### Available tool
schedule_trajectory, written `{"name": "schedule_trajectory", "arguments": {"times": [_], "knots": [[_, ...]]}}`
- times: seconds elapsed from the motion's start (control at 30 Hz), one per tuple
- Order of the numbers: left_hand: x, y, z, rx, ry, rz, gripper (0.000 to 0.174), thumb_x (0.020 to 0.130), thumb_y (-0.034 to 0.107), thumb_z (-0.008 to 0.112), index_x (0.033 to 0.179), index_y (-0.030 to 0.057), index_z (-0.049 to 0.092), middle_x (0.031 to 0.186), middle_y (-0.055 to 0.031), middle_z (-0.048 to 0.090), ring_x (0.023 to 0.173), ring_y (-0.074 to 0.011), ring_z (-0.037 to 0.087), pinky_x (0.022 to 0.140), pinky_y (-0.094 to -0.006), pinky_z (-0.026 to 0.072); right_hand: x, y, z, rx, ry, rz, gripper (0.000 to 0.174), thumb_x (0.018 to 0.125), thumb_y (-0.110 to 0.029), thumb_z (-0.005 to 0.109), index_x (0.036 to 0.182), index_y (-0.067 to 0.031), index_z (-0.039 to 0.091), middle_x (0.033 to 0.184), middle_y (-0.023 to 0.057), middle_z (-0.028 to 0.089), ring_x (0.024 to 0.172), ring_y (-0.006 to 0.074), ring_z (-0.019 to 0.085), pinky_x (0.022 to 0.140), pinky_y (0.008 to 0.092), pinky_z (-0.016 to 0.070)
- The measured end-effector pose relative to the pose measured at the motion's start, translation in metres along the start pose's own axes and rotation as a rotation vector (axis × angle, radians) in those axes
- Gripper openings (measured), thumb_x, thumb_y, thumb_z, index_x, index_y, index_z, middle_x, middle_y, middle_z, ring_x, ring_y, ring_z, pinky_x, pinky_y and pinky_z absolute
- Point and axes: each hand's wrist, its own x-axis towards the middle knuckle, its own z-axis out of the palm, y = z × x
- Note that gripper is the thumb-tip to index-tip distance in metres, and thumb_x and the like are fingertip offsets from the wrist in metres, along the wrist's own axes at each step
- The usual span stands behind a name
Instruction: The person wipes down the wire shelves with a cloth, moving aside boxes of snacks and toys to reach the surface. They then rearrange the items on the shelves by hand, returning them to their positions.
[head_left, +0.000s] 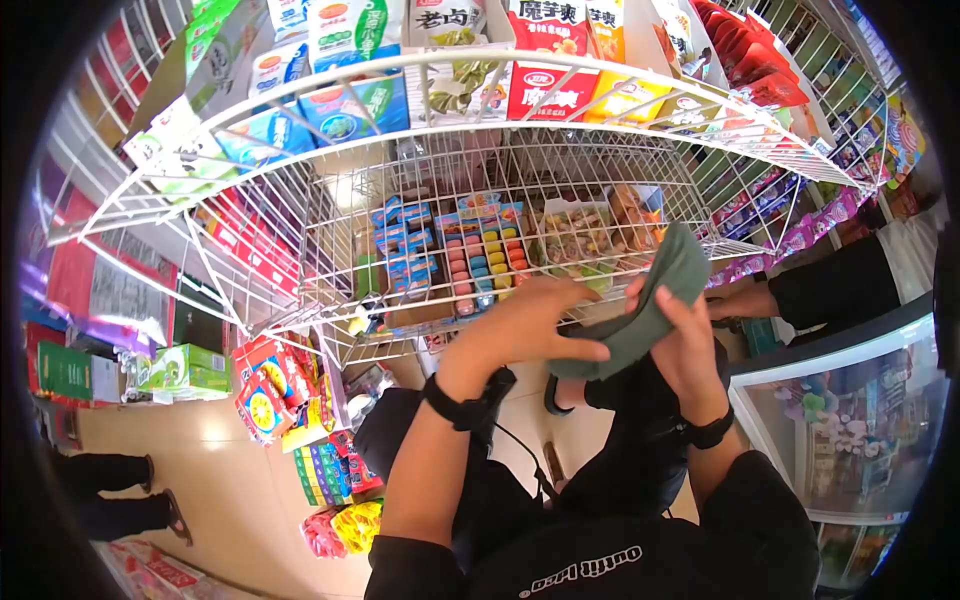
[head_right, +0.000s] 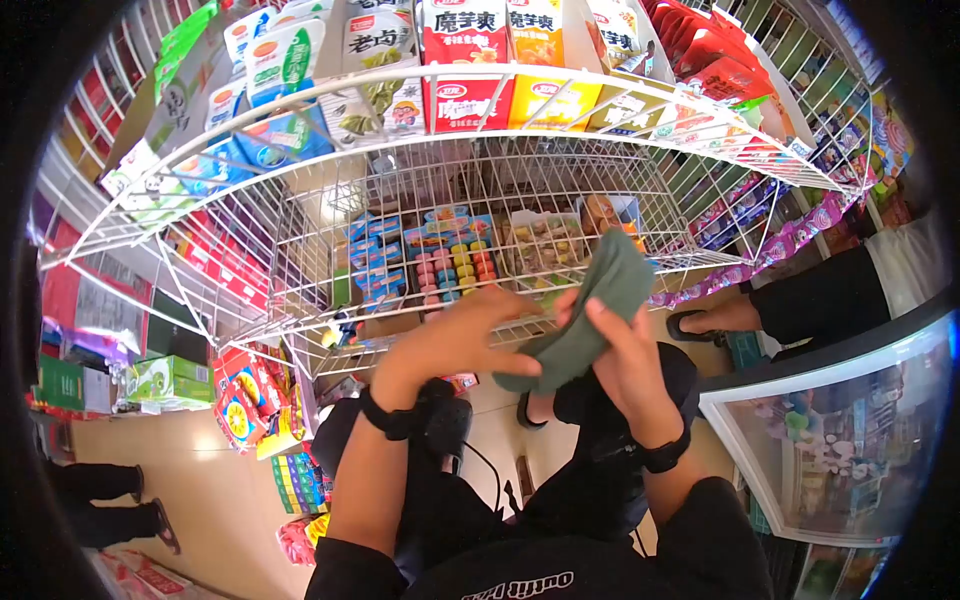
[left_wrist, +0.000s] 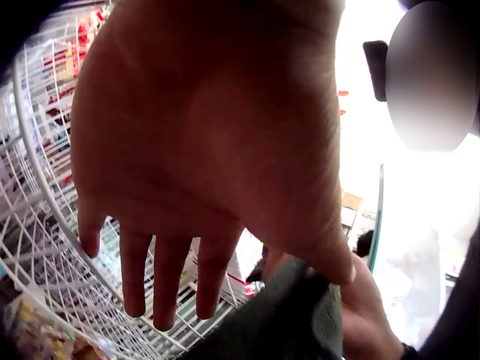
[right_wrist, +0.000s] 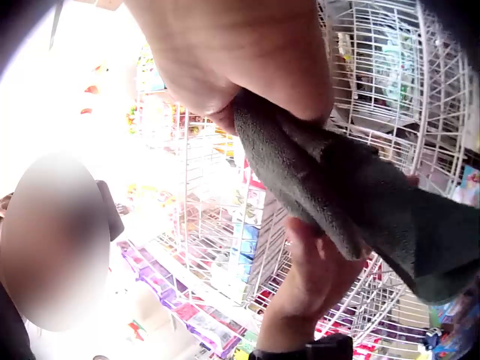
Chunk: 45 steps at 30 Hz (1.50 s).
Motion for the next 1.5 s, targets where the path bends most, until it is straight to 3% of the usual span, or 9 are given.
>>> {"name": "schedule_trajectory", "arguments": {"times": [0.1,0.2,0.27,0.47,0.6,0.73,0.97,1.27,1.5], "knots": [[0.002,0.01,0.01,-0.024,-0.312,-0.31,0.036,0.076,0.03,0.069,0.092,-0.0023,0.062,0.077,-0.0156,0.062,0.07,-0.0256,0.061,0.063,-0.0374,0.0455,0.004,-0.001,0.0,-0.162,0.032,-0.193,0.032,0.091,-0.01,0.051,0.12,-0.0006,0.043,0.111,0.0095,0.056,0.097,0.0166,0.054,0.086,0.0315,0.0449],[0.002,0.014,0.01,-0.132,-0.065,-0.363,0.026,0.077,0.02,0.065,0.089,-0.0025,0.061,0.065,-0.0125,0.056,0.06,-0.0191,0.057,0.057,-0.0332,0.0431,0.001,-0.001,-0.004,-0.42,0.086,-0.429,0.033,0.085,0.002,0.05,0.117,0.0017,0.048,0.12,0.0128,0.053,0.103,0.024,0.055,0.09,0.0325,0.0432],[0.001,0.014,0.009,-0.131,0.055,-0.321,0.021,0.078,0.016,0.064,0.087,-0.0024,0.062,0.063,-0.0066,0.056,0.059,-0.0115,0.053,0.056,-0.0285,0.0425,0.0,-0.012,-0.009,-1.342,-0.172,-0.829,0.041,0.071,0.011,0.047,0.111,0.0021,0.054,0.121,0.0175,0.051,0.106,0.0316,0.053,0.091,0.0358,0.0414],[0.007,0.024,0.015,-0.543,0.147,-0.501,0.024,0.085,0.018,0.058,0.095,-0.0029,0.062,0.081,-0.0025,0.062,0.073,-0.0053,0.053,0.063,-0.0225,0.0433,-0.008,-0.003,0.007,-1.478,-0.213,-0.599,0.044,0.069,-0.008,0.06,0.111,0.001,0.055,0.121,0.0193,0.049,0.11,0.036,0.048,0.094,0.0401,0.0378],[0.019,0.021,0.028,-0.662,0.152,-0.42,0.028,0.088,0.023,0.056,0.098,-0.0036,0.06,0.078,-0.002,0.058,0.071,-0.0073,0.052,0.064,-0.0237,0.0433,0.023,0.0,-0.001,-0.54,0.133,-0.36,0.026,0.091,-0.016,0.055,0.112,-0.0025,0.049,0.097,0.0061,0.058,0.087,0.0202,0.059,0.079,0.0307,0.0468],[0.034,0.027,0.042,0.161,0.213,-0.344,0.041,0.086,0.035,0.056,0.1,-0.0025,0.062,0.089,-0.0148,0.059,0.085,-0.0278,0.057,0.076,-0.0359,0.0455,0.068,-0.037,-0.033,-0.114,0.181,-0.124,0.011,0.091,-0.015,0.055,0.094,-0.0064,0.048,0.084,0.0058,0.056,0.071,0.017,0.058,0.066,0.0333,0.0517],[0.043,-0.001,0.121,0.898,0.1,-0.431,0.027,0.08,0.023,0.057,0.098,0.0031,0.063,0.097,-0.0127,0.059,0.095,-0.0271,0.055,0.087,-0.0464,0.0387,0.138,-0.061,-0.094,-1.148,-0.081,0.08,0.025,0.088,-0.018,0.055,0.108,-0.004,0.05,0.085,0.004,0.059,0.069,0.0126,0.056,0.064,0.0282,0.0465],[0.074,0.001,0.135,0.963,-0.049,-0.655,0.025,0.082,0.015,0.054,0.103,0.005,0.061,0.096,-0.01,0.062,0.092,-0.0254,0.057,0.092,-0.0519,0.0357,0.247,-0.006,-0.162,-1.653,-0.253,0.1,0.049,0.078,-0.031,0.06,0.115,0.0004,0.051,0.093,0.0186,0.063,0.086,0.0256,0.06,0.078,0.035,0.0458],[0.081,-0.003,0.132,0.828,-0.204,-0.726,0.027,0.085,0.015,0.052,0.108,0.0023,0.059,0.091,-0.0068,0.062,0.084,-0.0241,0.059,0.094,-0.0528,0.0343,0.294,0.057,-0.121,-2.024,-0.648,0.51,0.062,0.079,-0.032,0.055,0.129,0.0035,0.043,0.123,0.0263,0.052,0.112,0.0361,0.053,0.092,0.0415,0.0429]]}}
